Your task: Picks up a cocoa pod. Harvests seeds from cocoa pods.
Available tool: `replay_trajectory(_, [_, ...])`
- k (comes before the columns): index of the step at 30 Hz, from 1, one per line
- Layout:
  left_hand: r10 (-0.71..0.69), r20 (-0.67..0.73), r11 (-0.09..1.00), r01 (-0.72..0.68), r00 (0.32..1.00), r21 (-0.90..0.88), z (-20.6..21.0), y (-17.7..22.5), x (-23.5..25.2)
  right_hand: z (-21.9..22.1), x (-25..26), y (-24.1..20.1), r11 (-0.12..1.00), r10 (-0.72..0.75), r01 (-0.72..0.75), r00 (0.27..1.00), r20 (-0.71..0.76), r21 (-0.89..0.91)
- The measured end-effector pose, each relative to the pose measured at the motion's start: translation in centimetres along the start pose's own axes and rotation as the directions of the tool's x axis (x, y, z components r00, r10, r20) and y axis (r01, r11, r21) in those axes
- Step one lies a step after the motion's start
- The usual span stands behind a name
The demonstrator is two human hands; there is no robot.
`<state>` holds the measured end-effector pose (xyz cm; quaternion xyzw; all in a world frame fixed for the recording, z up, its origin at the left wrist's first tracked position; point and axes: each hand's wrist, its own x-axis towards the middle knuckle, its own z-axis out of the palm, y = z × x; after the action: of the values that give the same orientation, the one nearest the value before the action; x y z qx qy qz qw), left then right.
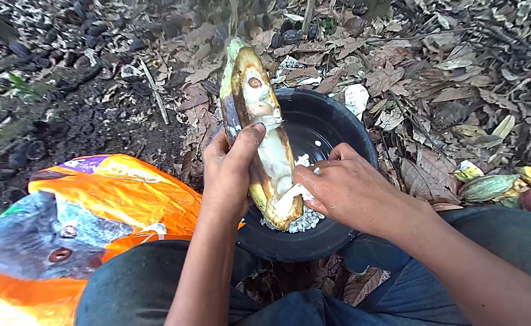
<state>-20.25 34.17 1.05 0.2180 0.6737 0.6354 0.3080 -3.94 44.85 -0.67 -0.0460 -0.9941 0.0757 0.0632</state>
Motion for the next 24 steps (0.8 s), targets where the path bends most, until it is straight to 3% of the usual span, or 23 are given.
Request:
replay_trajectory(3, [0.022,-0.009,1.000,-0.021,1.000,0.009,0.0,0.0,0.1,1.0,0.1,0.0,0.996,0.091,-0.090,0.995,-0.051,0.013])
replay_trajectory(7, [0.033,-0.026,0.999,-0.032,0.999,0.029,-0.3,0.1,0.1,2.0,0.1,0.7,0.968,0.248,-0.249,0.967,0.055,0.020])
replay_trajectory(17, [0.012,-0.040,0.999,-0.011,0.999,0.040,-1.1,-0.8,0.0,3.6,0.7,0.6,0.919,0.372,-0.389,0.908,0.192,0.058])
replay_trajectory(22, [-0.013,-0.076,1.000,0.015,0.997,0.023,-2.1,-0.1,-0.7,4.6,0.5,1.9,0.853,0.483,-0.521,0.809,0.335,0.028])
replay_trajectory(24, [-0.012,-0.068,1.000,0.014,0.998,0.022,-2.4,-0.1,-0.9,4.5,0.3,2.2,0.836,0.483,-0.534,0.825,0.293,0.128])
